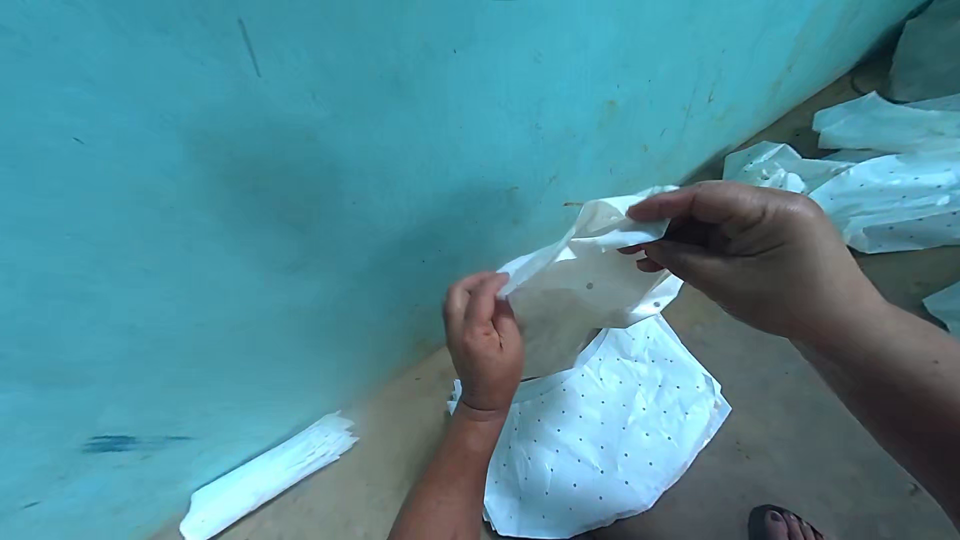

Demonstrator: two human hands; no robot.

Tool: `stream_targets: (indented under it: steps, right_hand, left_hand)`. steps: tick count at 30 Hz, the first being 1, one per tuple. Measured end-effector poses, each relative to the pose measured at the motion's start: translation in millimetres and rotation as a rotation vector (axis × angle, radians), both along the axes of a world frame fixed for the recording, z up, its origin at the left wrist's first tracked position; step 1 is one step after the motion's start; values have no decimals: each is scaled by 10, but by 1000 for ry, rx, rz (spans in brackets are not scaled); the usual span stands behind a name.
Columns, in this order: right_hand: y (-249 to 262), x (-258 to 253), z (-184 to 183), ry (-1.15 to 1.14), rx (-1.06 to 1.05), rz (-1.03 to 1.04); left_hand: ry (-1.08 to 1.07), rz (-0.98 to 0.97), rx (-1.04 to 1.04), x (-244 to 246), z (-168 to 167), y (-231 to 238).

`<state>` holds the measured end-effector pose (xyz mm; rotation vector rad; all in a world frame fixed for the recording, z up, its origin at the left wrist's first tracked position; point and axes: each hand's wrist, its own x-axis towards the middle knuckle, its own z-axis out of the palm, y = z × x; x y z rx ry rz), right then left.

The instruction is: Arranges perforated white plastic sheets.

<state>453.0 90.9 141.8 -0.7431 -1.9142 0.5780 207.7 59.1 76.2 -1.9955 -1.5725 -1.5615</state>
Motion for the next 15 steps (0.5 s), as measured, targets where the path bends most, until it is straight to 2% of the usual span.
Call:
stream_targets:
  steps: [3, 6, 8, 11, 15]
  right_hand:
    - [21, -23, -73, -145, 234, -174]
    - [35, -38, -60, -148, 366, -160]
    - [50, -4, -27, -145, 342, -138]
    - [161, 31, -95, -73, 187, -197]
    - [266, 96, -168, -48, 85, -254]
  left_hand:
    - [50, 95, 85, -112, 62, 31]
    - [182, 134, 118, -198, 148, 25]
    - [254, 63, 97, -243, 199, 1]
    - [269, -131, 13, -283, 258, -40]
    - [40, -334, -158, -295, 221, -35]
